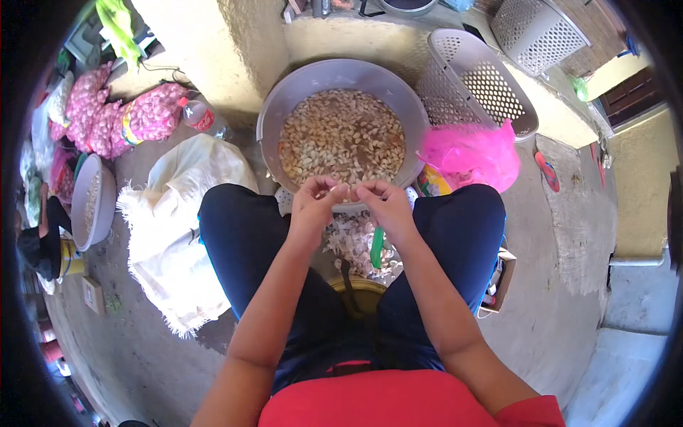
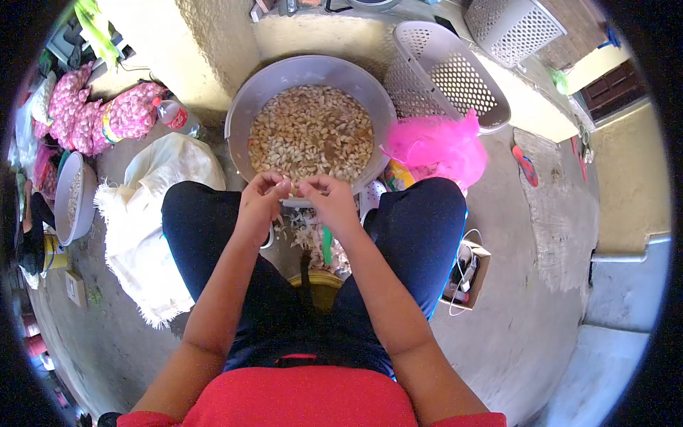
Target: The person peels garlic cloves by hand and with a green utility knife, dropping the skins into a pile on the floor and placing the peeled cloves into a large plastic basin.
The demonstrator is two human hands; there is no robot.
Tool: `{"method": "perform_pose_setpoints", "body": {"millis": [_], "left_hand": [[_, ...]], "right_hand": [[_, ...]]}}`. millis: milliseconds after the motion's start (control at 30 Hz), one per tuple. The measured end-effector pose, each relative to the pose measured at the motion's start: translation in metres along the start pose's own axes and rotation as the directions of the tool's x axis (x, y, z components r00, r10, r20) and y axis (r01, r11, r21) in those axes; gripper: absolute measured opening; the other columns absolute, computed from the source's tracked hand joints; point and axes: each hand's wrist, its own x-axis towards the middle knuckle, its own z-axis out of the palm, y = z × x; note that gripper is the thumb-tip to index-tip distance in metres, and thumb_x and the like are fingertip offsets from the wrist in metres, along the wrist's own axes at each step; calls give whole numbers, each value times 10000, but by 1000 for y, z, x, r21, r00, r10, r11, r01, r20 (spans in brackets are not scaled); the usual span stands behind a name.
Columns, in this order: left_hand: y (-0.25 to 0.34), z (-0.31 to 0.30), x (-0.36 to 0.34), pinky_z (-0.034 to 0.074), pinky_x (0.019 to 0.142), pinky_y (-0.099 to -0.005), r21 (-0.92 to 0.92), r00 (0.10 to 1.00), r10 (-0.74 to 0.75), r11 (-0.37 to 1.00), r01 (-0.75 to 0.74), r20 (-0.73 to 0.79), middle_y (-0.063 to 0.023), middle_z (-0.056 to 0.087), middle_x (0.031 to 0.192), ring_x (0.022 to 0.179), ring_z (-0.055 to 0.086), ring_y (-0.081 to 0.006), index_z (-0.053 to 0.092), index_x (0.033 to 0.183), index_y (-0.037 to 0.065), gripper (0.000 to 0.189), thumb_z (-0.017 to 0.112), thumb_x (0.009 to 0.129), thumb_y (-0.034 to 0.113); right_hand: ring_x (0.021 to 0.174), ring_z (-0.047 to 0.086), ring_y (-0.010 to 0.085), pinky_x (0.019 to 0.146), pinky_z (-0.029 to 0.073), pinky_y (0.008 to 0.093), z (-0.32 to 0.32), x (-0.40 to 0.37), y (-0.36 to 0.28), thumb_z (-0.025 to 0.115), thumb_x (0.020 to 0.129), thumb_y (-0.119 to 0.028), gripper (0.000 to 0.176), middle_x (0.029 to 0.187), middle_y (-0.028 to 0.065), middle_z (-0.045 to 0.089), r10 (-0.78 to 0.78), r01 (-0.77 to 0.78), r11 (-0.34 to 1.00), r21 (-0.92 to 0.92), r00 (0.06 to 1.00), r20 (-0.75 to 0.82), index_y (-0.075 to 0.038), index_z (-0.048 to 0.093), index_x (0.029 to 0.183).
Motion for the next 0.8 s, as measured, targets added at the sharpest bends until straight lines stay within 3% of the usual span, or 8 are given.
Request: {"method": "perform_pose_setpoints", "body": {"millis": [167,367,567,800], "left_hand": [[-18,1,-26,252,355,-161,-36,999,5,999,-7,-38,-24,547,715,417,362,-20,505,845,64,158,629,767,123],[-29,2,-43,262,369,-153,33,1000,12,999,-12,9,-30,579,763,425,375,-15,516,888,42,204,644,755,129],[-31,-1,-52,275,386,-153,98,999,20,995,-22,25,-24,590,760,441,385,-13,536,916,32,255,666,741,166],[-37,-1,-53,285,392,-160,148,999,45,988,-41,-20,-12,591,733,447,397,-14,549,905,26,246,659,749,181]], "right_hand": [[702,560,125,664,439,256,4,-25,8,634,729,-139,160,746,60,618,-305,301,947,-109,952,-19,-18,618,832],[701,570,134,667,442,253,7,-40,16,641,719,-147,178,762,80,623,-282,264,949,-171,955,-89,-4,620,823],[686,588,161,650,452,271,8,-43,22,636,719,-166,199,755,94,628,-209,195,963,-184,976,-61,-2,625,831],[665,591,199,639,456,282,12,-45,25,631,706,-171,197,728,116,618,-282,237,914,-330,955,-93,-4,627,810]]}}
